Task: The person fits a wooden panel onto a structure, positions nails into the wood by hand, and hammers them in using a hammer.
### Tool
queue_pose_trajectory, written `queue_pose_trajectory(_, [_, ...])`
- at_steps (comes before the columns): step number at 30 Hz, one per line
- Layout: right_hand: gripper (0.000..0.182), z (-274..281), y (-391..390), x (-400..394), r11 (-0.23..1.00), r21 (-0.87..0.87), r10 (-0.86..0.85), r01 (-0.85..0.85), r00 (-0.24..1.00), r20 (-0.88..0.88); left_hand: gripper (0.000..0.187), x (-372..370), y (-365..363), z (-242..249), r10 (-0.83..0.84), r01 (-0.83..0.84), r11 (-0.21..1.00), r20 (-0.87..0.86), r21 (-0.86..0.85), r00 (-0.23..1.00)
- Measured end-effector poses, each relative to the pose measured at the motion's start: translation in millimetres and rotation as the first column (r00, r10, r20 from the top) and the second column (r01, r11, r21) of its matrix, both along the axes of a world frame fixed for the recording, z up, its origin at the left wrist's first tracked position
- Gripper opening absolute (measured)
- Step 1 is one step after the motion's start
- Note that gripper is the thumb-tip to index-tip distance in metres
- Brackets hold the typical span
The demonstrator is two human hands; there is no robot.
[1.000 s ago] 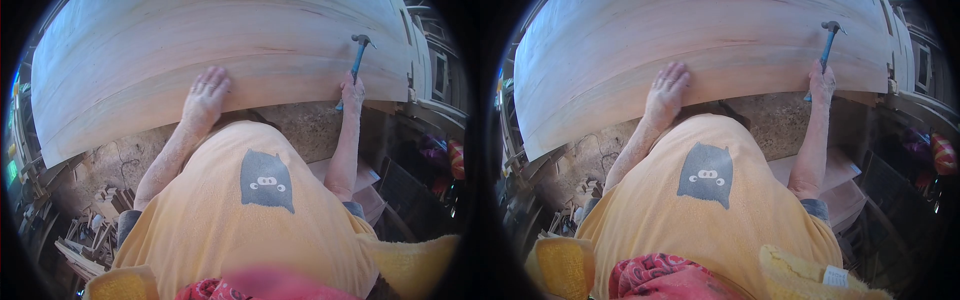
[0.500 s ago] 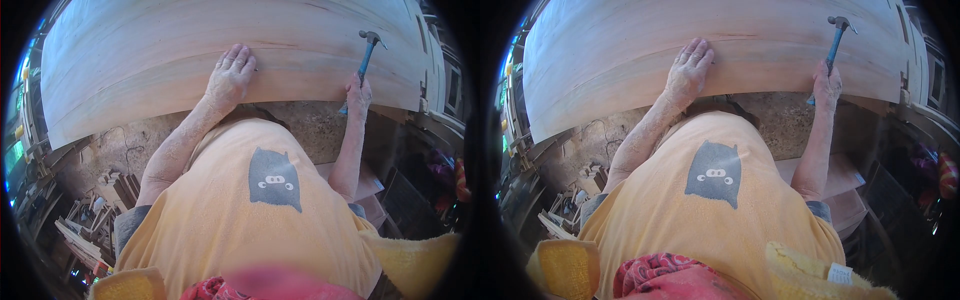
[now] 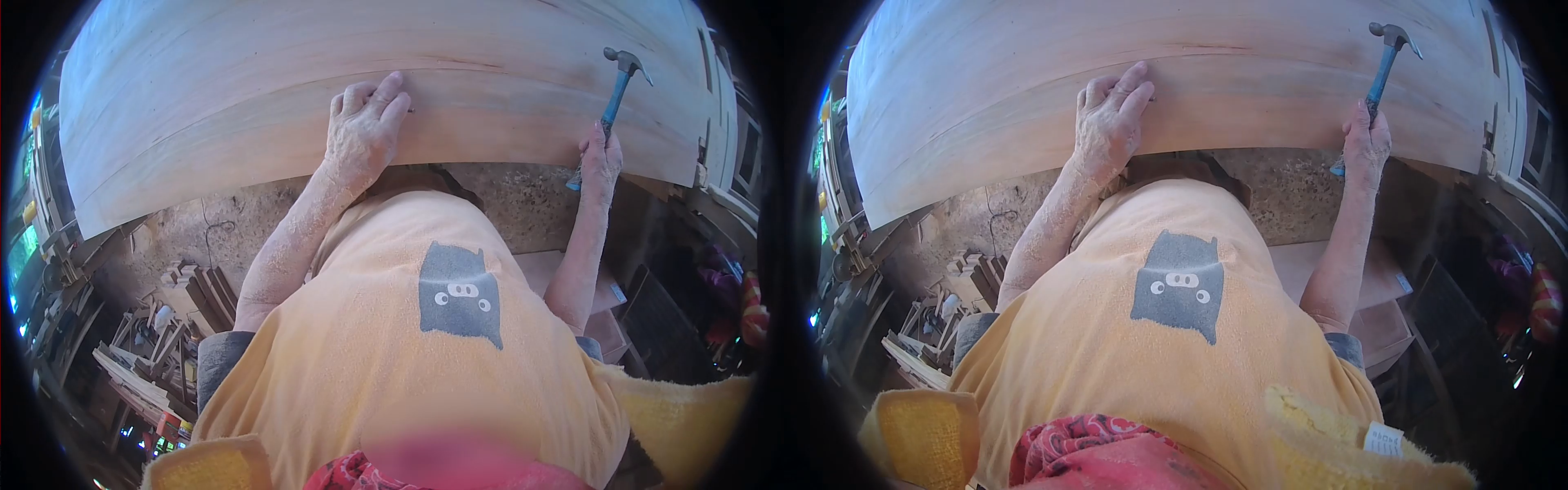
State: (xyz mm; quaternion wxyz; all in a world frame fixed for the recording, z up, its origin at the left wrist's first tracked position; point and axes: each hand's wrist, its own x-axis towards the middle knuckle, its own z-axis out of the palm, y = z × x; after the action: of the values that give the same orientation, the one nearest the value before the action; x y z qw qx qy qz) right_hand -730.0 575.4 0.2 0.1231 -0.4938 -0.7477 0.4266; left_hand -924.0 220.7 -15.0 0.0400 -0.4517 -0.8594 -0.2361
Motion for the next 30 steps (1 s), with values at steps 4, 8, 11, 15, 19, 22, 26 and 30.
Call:
queue_pose_trajectory(4, [0.039, -0.3, -1.7, -1.8, 0.999, 0.034, 0.001, -0.002, 1.000, 0.014, 0.035, -5.2, 13.6, -2.8, -0.050, 0.050, 0.999, -0.005, 0.016, 0.999])
queue_pose_trajectory(8, [0.039, 3.2, -6.7, -5.7, 0.999, 0.049, -0.022, 0.021, 1.000, 0.017, 0.033, -2.2, 13.4, 0.7, -0.120, 0.120, 0.993, 0.032, 0.011, 0.992])
queue_pose_trajectory(11, [0.039, 4.8, -7.6, -7.0, 0.998, 0.057, -0.035, 0.034, 0.999, 0.022, 0.030, 9.8, 7.4, 0.6, -0.169, 0.168, 0.986, 0.066, 0.017, 0.983])
queue_pose_trajectory(15, [0.039, 7.7, -9.8, -8.8, 0.998, 0.025, -0.056, 0.055, 0.998, 0.028, 0.029, 10.3, 6.8, 0.1, -0.131, 0.128, 0.991, 0.084, 0.043, 0.988])
queue_pose_trajectory(19, [0.039, 12.5, -12.8, -13.1, 0.996, 0.069, -0.067, 0.061, 0.994, 0.090, 0.030, 1.7, 19.1, 3.7, -0.073, 0.071, 0.997, 0.093, 0.027, 0.993])
queue_pose_trajectory(22, [0.039, 12.8, -12.7, -12.4, 0.997, 0.050, -0.057, 0.053, 0.995, 0.078, 0.033, -2.5, 19.9, 3.9, -0.082, 0.081, 0.997, 0.089, 0.015, 0.993])
queue_pose_trajectory(26, [0.039, 13.0, -14.4, -12.4, 0.997, 0.048, -0.067, 0.063, 0.995, 0.070, 0.038, -9.4, 9.8, 5.6, -0.119, 0.120, 0.993, 0.097, -0.007, 0.988])
queue_pose_trajectory(30, [0.038, 13.9, -15.8, -13.6, 0.997, 0.041, -0.072, 0.069, 0.995, 0.066, 0.043, -12.9, 6.4, 5.8, -0.142, 0.144, 0.990, 0.065, -0.016, 0.988])
